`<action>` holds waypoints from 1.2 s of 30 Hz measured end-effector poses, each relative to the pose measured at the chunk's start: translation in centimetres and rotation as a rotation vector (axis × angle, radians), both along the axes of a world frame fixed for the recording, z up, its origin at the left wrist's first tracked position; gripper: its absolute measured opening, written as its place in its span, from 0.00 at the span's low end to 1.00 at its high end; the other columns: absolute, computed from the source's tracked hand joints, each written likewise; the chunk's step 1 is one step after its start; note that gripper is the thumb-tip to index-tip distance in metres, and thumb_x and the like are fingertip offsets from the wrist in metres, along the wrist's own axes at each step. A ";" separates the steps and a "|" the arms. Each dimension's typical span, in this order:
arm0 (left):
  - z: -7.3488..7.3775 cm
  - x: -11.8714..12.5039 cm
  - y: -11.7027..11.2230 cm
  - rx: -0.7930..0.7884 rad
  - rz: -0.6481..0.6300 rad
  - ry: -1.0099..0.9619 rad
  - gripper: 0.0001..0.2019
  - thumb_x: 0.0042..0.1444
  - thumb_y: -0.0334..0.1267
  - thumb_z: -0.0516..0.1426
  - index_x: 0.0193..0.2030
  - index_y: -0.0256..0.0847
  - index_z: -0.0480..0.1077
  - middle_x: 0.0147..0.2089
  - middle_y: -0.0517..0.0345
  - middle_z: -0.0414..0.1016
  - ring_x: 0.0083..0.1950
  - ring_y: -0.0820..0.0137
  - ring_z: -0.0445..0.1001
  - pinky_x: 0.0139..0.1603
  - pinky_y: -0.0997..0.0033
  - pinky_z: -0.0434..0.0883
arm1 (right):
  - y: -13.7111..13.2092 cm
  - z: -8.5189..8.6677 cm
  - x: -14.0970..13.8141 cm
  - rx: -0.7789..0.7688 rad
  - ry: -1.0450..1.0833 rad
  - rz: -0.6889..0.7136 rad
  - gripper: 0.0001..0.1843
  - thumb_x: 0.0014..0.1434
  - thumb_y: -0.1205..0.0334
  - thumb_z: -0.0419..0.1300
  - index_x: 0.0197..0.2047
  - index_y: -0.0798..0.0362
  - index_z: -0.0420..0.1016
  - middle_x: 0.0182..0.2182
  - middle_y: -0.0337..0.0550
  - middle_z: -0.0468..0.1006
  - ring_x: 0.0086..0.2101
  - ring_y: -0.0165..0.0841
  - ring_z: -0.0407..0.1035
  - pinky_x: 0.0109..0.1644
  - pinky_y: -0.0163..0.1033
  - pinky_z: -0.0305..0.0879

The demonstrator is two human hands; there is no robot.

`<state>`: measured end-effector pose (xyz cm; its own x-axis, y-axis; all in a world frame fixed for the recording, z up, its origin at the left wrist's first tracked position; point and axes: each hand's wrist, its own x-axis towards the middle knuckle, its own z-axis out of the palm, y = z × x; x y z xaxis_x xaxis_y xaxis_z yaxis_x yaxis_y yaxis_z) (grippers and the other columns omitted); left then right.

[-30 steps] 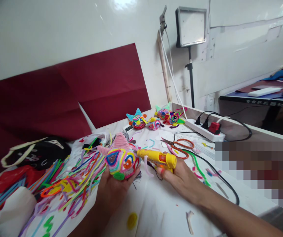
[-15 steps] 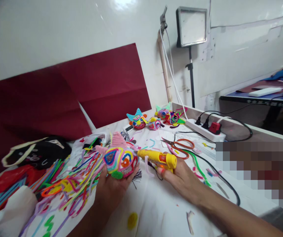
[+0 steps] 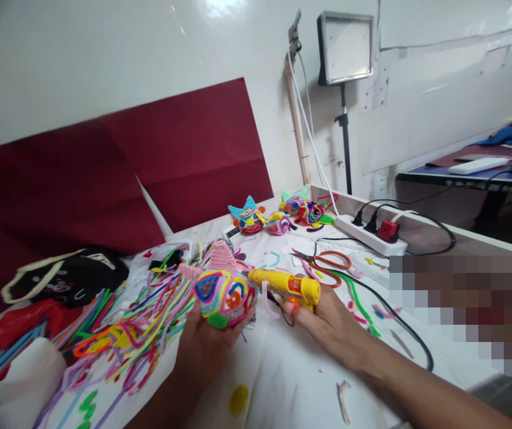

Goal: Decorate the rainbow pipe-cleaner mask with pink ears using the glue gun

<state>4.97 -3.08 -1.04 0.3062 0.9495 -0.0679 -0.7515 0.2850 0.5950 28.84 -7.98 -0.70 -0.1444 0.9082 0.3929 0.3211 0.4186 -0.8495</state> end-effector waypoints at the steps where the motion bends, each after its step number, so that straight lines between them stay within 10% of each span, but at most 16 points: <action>1: 0.0 0.0 0.0 0.005 0.002 0.001 0.30 0.66 0.44 0.50 0.73 0.53 0.47 0.70 0.46 0.60 0.68 0.46 0.62 0.67 0.31 0.55 | 0.0 0.0 0.0 0.001 0.000 0.001 0.14 0.65 0.54 0.53 0.29 0.49 0.64 0.29 0.37 0.67 0.31 0.33 0.62 0.34 0.38 0.59; 24: 0.6 -0.2 0.4 0.102 -0.027 -0.035 0.29 0.65 0.48 0.50 0.71 0.54 0.51 0.73 0.53 0.56 0.73 0.50 0.53 0.71 0.35 0.49 | -0.3 0.2 0.2 0.021 -0.041 0.029 0.06 0.64 0.57 0.52 0.36 0.49 0.66 0.31 0.37 0.69 0.31 0.34 0.65 0.33 0.38 0.61; 36: 2.3 -1.1 2.0 0.188 0.193 0.018 0.22 0.63 0.48 0.53 0.63 0.53 0.65 0.69 0.54 0.63 0.73 0.53 0.54 0.69 0.35 0.52 | -0.5 1.5 0.2 0.036 -0.399 0.198 0.13 0.53 0.68 0.57 0.43 0.50 0.66 0.39 0.44 0.71 0.38 0.37 0.67 0.40 0.42 0.62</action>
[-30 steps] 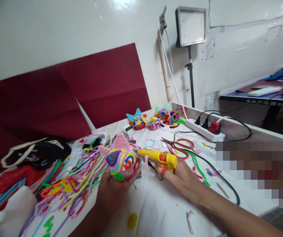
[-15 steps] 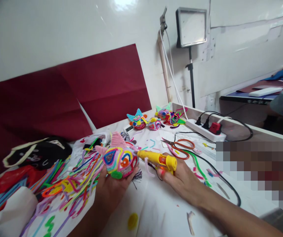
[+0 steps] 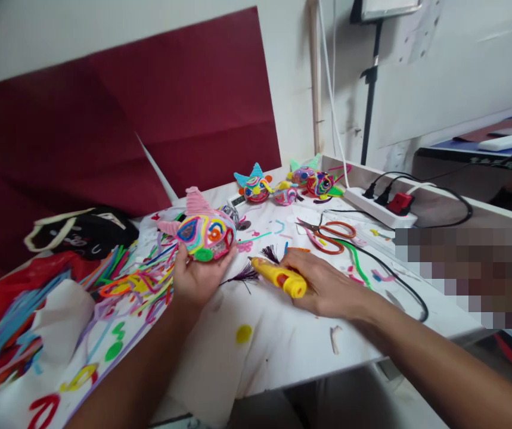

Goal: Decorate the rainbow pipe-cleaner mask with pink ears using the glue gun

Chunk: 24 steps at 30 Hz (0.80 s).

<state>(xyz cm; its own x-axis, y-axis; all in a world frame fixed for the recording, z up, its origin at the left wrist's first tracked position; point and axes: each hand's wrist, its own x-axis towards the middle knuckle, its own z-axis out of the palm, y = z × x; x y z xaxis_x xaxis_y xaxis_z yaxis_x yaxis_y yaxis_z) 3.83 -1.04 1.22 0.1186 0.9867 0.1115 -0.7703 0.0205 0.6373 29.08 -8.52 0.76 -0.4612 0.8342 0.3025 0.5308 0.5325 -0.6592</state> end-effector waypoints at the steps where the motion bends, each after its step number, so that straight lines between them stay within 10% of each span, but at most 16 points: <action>1: 0.0 -0.2 0.1 0.008 0.001 0.002 0.22 0.63 0.48 0.53 0.63 0.52 0.65 0.69 0.53 0.64 0.72 0.53 0.55 0.69 0.36 0.54 | 0.1 -0.2 -0.1 0.013 -0.047 0.041 0.13 0.53 0.67 0.59 0.42 0.51 0.66 0.39 0.44 0.71 0.38 0.38 0.67 0.40 0.42 0.62; 13: -0.5 -0.3 0.0 0.069 -0.065 -0.022 0.21 0.63 0.46 0.54 0.63 0.51 0.65 0.68 0.53 0.65 0.71 0.53 0.58 0.68 0.36 0.55 | -0.4 1.3 -1.6 0.033 -0.262 0.304 0.24 0.49 0.77 0.61 0.51 0.55 0.73 0.53 0.51 0.70 0.54 0.40 0.65 0.58 0.45 0.61; 24: -0.8 -0.2 -0.1 0.074 -0.098 -0.031 0.21 0.63 0.42 0.55 0.63 0.48 0.66 0.67 0.51 0.67 0.69 0.53 0.61 0.68 0.38 0.57 | -0.1 -0.3 -10.0 0.459 -0.685 0.327 0.08 0.65 0.64 0.58 0.34 0.52 0.77 0.33 0.44 0.75 0.38 0.39 0.62 0.41 0.46 0.52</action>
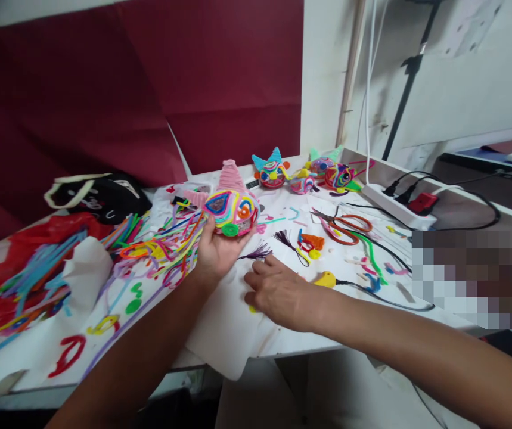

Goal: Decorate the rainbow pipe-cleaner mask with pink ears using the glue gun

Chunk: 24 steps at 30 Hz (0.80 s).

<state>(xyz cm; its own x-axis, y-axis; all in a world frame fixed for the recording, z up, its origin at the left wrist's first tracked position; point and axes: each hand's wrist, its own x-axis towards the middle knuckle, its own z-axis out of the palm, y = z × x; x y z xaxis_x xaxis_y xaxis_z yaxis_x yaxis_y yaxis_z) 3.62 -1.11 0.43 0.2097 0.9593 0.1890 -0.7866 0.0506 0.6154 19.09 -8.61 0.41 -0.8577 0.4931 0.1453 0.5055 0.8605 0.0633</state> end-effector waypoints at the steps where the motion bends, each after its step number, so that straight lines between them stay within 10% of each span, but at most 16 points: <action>1: 0.0 0.0 0.0 -0.001 -0.001 -0.001 0.21 0.63 0.42 0.55 0.63 0.48 0.65 0.67 0.51 0.67 0.69 0.53 0.61 0.68 0.39 0.57 | 0.1 -0.1 -0.2 0.021 -0.001 0.017 0.09 0.65 0.64 0.58 0.32 0.52 0.76 0.33 0.43 0.75 0.38 0.38 0.61 0.41 0.46 0.52; 8: 0.3 -0.1 -0.1 -0.017 0.010 0.004 0.22 0.63 0.43 0.54 0.64 0.49 0.64 0.67 0.52 0.66 0.70 0.53 0.60 0.68 0.39 0.57 | 0.2 0.6 0.0 -0.099 0.133 0.061 0.08 0.63 0.64 0.60 0.31 0.53 0.75 0.32 0.44 0.74 0.38 0.37 0.64 0.42 0.43 0.57; 19: -0.1 0.4 -0.8 -0.073 -0.062 -0.037 0.25 0.65 0.48 0.51 0.68 0.57 0.57 0.71 0.56 0.60 0.73 0.53 0.53 0.70 0.35 0.50 | 4.0 3.4 5.0 -0.402 1.301 -0.332 0.13 0.62 0.51 0.61 0.36 0.52 0.74 0.27 0.37 0.74 0.28 0.30 0.66 0.32 0.35 0.63; 24: -0.9 0.8 -1.2 -0.125 -0.096 0.008 0.26 0.66 0.48 0.50 0.70 0.59 0.54 0.71 0.59 0.60 0.74 0.54 0.50 0.72 0.38 0.47 | 5.1 2.4 5.3 -0.418 1.408 -0.367 0.14 0.59 0.49 0.62 0.35 0.52 0.74 0.27 0.37 0.74 0.27 0.30 0.66 0.30 0.35 0.63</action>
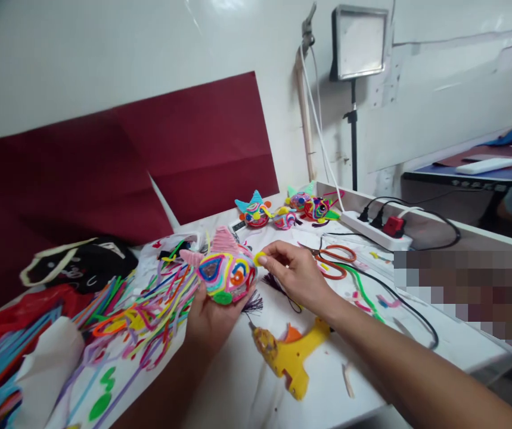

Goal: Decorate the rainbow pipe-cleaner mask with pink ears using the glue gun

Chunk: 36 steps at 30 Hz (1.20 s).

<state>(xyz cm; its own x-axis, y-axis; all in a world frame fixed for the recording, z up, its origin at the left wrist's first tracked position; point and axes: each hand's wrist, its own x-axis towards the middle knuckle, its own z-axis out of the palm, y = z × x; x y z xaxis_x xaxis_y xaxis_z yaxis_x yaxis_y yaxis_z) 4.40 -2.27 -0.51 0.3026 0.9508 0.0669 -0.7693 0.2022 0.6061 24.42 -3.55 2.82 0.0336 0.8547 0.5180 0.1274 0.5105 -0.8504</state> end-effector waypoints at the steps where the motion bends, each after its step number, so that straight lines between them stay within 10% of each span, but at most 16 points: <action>1: -0.1 0.1 -0.1 -0.014 -0.006 0.012 0.26 0.66 0.47 0.50 0.70 0.58 0.54 0.71 0.59 0.59 0.74 0.54 0.50 0.72 0.38 0.48 | 0.0 -0.1 0.1 0.002 -0.013 -0.009 0.13 0.60 0.50 0.61 0.35 0.52 0.74 0.27 0.37 0.74 0.27 0.29 0.66 0.30 0.35 0.62; 36: 0.4 2.0 -1.7 -0.115 0.091 0.051 0.35 0.61 0.33 0.55 0.72 0.54 0.47 0.71 0.51 0.60 0.70 0.50 0.59 0.68 0.38 0.58 | 0.3 -1.1 0.3 0.058 -0.182 -0.145 0.10 0.61 0.57 0.60 0.30 0.52 0.73 0.23 0.35 0.73 0.25 0.28 0.65 0.30 0.34 0.59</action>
